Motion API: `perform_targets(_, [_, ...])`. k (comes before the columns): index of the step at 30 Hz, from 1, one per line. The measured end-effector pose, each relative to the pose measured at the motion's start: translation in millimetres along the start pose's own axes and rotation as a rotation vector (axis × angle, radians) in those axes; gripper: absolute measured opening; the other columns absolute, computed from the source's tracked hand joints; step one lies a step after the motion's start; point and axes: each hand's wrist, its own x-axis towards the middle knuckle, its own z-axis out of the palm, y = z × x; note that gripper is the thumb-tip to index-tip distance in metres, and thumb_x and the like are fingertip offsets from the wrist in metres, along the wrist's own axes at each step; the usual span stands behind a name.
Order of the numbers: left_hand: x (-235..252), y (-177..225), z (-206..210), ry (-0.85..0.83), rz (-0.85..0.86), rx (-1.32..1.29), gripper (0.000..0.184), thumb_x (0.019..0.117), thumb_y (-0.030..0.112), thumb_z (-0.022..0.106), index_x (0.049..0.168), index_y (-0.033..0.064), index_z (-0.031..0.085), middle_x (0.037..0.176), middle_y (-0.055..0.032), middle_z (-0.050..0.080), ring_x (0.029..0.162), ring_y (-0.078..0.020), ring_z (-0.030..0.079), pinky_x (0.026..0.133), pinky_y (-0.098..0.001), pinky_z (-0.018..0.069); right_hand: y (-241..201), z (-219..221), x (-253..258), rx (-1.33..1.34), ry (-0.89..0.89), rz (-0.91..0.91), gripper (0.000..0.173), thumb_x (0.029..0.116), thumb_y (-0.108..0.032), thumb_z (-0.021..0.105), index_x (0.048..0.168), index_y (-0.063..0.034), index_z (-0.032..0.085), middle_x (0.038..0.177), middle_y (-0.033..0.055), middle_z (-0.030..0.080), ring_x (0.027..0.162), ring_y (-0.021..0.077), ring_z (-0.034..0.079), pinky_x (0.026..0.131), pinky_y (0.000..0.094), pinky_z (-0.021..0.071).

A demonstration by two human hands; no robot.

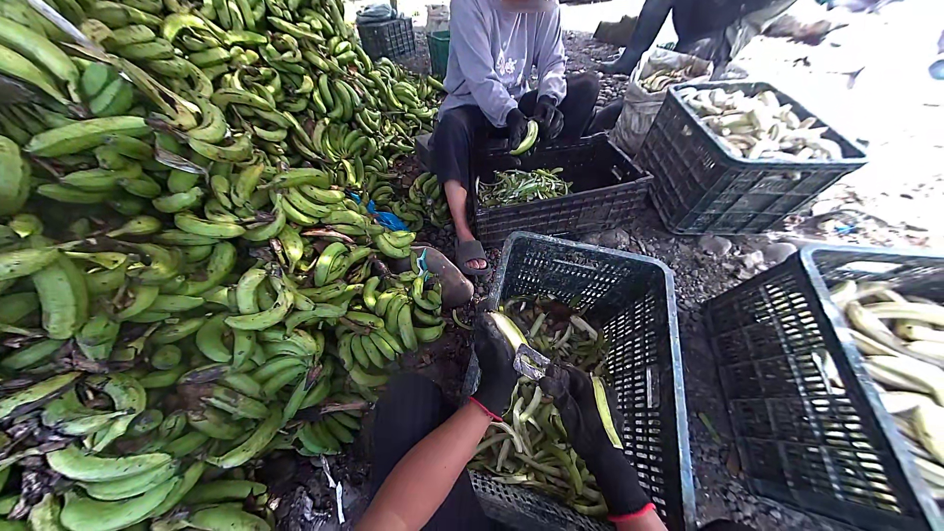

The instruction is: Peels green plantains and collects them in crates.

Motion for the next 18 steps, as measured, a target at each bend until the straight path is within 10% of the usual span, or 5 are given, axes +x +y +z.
perform_targets(5, [-4.4, 3.9, -2.4, -0.268, 0.002, 0.034, 0.050, 0.1104, 0.025, 0.024, 0.142, -0.0103, 0.040, 0.113, -0.0172, 0.062, 0.093, -0.0127, 0.065, 0.084, -0.0297, 0.0572, -3.3, -8.5, 0.7, 0.133, 0.020, -0.021, 0.084, 0.0865, -0.084, 0.039, 0.120, -0.0147, 0.072, 0.111, 0.0104, 0.072, 0.109, 0.0286, 0.065, 0.094, 0.0597, 0.0466])
perform_targets(12, [-22.4, 37.8, -1.7, -0.708, -0.190, 0.511, 0.043, 0.1113, 0.011, 0.030, 0.145, -0.0125, 0.043, 0.144, -0.0279, 0.050, 0.134, -0.0232, 0.049, 0.115, -0.0325, 0.0346, -0.5, -24.6, 11.9, 0.301, 0.003, -0.026, 0.057, 0.1050, -0.050, 0.038, 0.115, -0.0031, 0.068, 0.100, 0.0064, 0.068, 0.091, 0.0109, 0.063, 0.085, 0.0371, 0.0508])
perform_targets(15, [-20.8, 47.7, -3.2, -0.901, -0.136, 0.704, 0.044, 0.1111, 0.015, 0.032, 0.143, -0.0132, 0.046, 0.141, -0.0300, 0.053, 0.132, -0.0278, 0.052, 0.115, -0.0366, 0.0361, -11.7, -38.7, 8.7, 0.254, -0.092, 0.132, 0.059, 0.1060, -0.050, 0.036, 0.129, -0.0051, 0.066, 0.120, 0.0164, 0.069, 0.111, 0.0274, 0.065, 0.094, 0.0564, 0.0472])
perform_targets(18, [-26.5, 41.4, -3.6, -0.979, -0.160, 0.770, 0.046, 0.1121, 0.022, 0.032, 0.142, -0.0090, 0.049, 0.136, -0.0280, 0.058, 0.129, -0.0297, 0.056, 0.113, -0.0407, 0.0395, -7.1, -35.2, 16.2, 0.231, -0.115, 0.196, 0.059, 0.1076, -0.050, 0.033, 0.127, -0.0058, 0.066, 0.115, 0.0171, 0.069, 0.110, 0.0297, 0.065, 0.095, 0.0560, 0.0471])
